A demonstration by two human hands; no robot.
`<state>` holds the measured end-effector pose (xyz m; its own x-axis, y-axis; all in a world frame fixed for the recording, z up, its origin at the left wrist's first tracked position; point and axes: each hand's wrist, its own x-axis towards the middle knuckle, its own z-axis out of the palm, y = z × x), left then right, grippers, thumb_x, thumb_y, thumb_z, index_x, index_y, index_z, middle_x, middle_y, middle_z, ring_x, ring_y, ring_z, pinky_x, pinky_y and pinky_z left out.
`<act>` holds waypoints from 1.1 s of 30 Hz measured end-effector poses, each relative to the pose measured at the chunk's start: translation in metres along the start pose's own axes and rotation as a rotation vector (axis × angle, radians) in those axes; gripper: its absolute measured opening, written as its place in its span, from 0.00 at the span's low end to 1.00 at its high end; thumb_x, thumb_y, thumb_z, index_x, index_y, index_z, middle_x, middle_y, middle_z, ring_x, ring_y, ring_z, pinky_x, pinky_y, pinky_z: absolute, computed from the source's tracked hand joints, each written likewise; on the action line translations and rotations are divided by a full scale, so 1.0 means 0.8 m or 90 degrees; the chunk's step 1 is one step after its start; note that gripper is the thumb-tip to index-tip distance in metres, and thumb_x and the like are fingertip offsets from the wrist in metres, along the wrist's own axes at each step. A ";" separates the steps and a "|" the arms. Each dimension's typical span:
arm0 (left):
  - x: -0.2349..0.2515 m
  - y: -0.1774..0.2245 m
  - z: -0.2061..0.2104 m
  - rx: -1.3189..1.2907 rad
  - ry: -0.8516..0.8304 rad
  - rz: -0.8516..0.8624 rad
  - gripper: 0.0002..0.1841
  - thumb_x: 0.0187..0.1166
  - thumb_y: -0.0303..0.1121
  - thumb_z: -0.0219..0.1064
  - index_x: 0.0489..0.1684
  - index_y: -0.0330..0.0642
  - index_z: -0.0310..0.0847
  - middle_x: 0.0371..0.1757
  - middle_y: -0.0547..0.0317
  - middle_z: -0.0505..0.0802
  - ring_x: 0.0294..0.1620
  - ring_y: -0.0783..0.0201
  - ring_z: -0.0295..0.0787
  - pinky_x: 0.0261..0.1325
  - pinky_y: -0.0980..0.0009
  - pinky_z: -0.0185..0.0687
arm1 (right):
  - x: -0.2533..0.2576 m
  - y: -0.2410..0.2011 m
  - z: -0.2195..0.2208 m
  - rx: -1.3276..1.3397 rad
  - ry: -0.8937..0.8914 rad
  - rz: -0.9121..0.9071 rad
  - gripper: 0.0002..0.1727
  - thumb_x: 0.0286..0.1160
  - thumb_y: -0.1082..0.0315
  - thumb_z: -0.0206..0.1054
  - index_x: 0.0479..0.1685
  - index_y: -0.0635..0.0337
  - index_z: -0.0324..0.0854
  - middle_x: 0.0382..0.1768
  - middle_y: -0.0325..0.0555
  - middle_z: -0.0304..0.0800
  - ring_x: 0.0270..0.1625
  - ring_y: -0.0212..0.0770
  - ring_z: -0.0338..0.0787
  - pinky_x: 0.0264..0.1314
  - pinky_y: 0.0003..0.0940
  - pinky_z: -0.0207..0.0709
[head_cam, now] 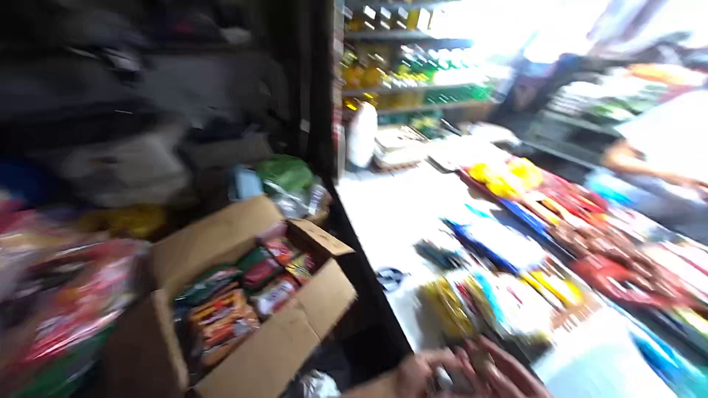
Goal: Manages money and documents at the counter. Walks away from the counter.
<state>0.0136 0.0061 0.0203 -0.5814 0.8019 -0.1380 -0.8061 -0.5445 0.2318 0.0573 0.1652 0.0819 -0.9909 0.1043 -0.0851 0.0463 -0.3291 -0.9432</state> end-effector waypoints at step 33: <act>0.118 -0.100 0.022 -0.015 -0.031 -0.539 0.27 0.92 0.37 0.41 0.70 0.24 0.79 0.69 0.31 0.87 0.71 0.39 0.86 0.74 0.50 0.82 | -0.167 -0.022 -0.087 0.482 0.632 -0.039 0.20 0.84 0.78 0.41 0.57 0.72 0.79 0.41 0.55 0.93 0.40 0.45 0.96 0.49 0.38 0.91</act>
<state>0.0251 0.1294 0.0054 0.2244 0.9505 -0.2150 -0.9695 0.2400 0.0489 0.1973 0.2223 0.0872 -0.4501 0.6923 -0.5640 -0.4064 -0.7213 -0.5609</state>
